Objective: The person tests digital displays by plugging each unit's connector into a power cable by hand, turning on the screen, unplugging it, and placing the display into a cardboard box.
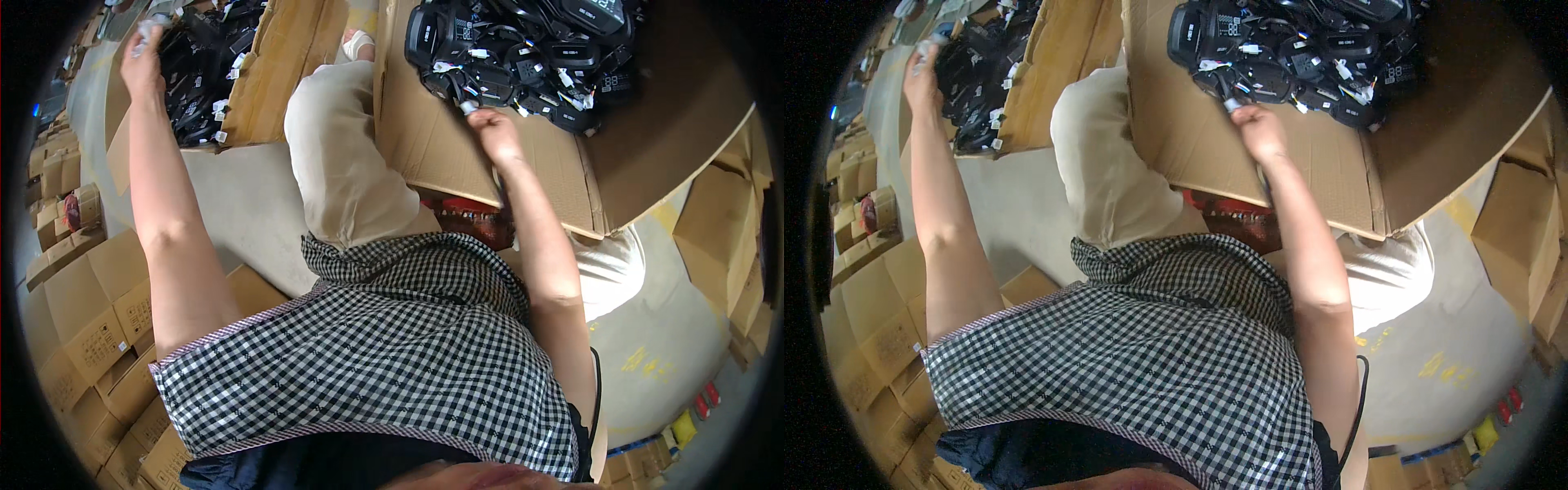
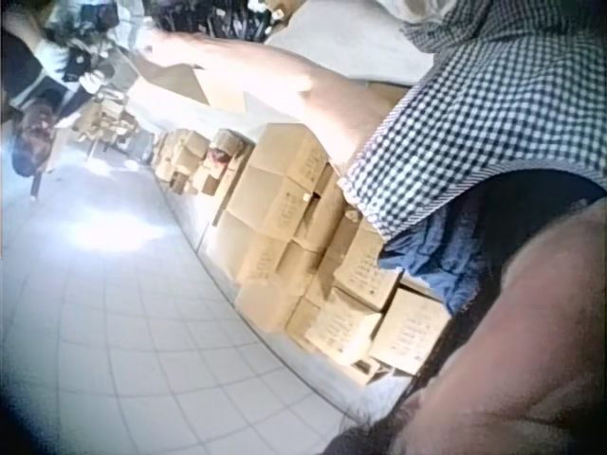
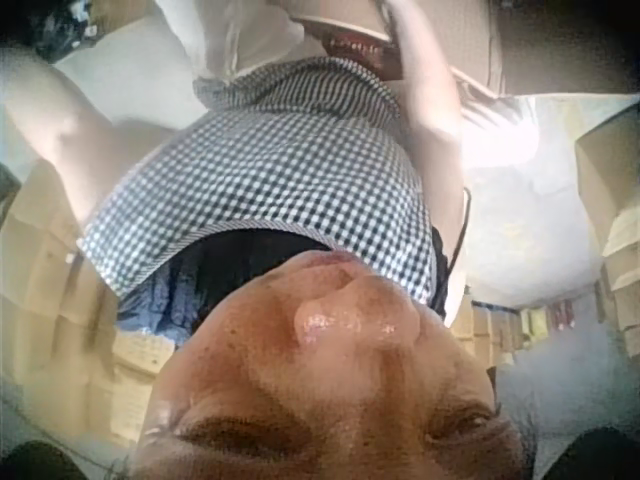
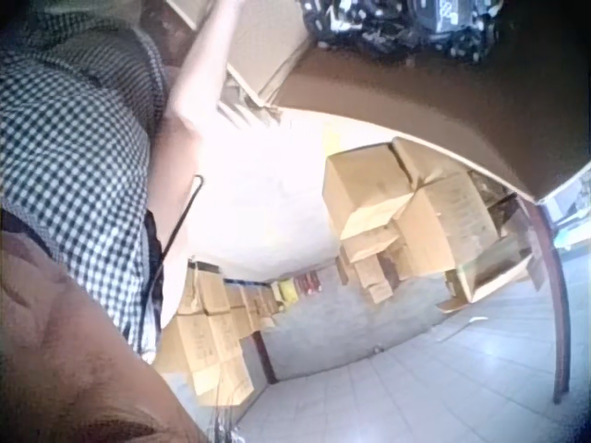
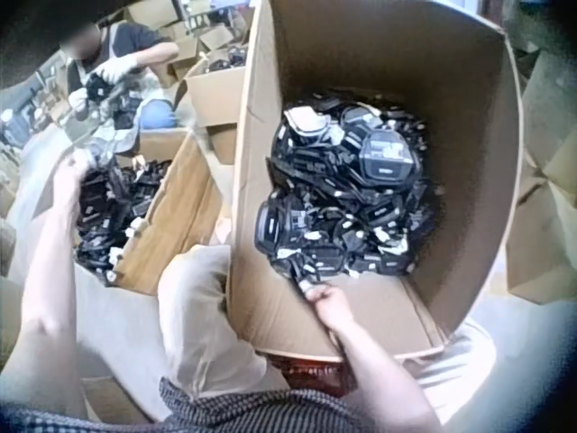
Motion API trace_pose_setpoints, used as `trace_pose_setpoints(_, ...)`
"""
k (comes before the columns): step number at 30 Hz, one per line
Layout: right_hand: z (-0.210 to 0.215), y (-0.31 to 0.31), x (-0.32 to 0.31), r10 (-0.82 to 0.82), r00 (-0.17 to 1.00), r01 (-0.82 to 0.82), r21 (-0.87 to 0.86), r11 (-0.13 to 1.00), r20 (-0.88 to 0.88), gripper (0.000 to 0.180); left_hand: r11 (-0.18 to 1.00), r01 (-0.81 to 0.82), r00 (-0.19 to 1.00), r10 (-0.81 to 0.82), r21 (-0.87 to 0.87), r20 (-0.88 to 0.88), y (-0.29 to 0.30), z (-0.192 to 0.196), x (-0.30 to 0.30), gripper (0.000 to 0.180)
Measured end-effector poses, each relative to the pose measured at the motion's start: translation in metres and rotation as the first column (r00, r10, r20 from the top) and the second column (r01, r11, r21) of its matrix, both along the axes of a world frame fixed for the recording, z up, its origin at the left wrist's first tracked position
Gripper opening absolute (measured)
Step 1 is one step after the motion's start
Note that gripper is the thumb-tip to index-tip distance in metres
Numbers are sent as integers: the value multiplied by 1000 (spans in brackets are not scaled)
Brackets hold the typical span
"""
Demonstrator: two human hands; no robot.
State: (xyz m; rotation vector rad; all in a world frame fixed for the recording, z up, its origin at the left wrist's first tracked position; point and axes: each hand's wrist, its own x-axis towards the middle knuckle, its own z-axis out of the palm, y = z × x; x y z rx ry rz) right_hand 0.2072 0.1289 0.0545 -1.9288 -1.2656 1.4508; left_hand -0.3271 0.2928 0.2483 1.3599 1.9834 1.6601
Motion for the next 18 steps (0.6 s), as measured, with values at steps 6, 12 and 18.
trace_pose_setpoints(6, -16, 1, -28, 187, 881, -303, 215, 929, 434, 20, 966, 112, 848, -214, -232, -484, -18, -2, 58, 63)
trace_pose_setpoints(12, -5, 0, 6, 88, 885, -208, 217, 954, 458, 18, 890, 432, 898, -439, -146, -22, -87, 17, 185, 31)
trace_pose_setpoints(18, 68, -65, 62, -27, 998, 35, 174, 984, -50, 19, 157, 922, 384, -478, -353, 790, -193, -16, 298, 36)
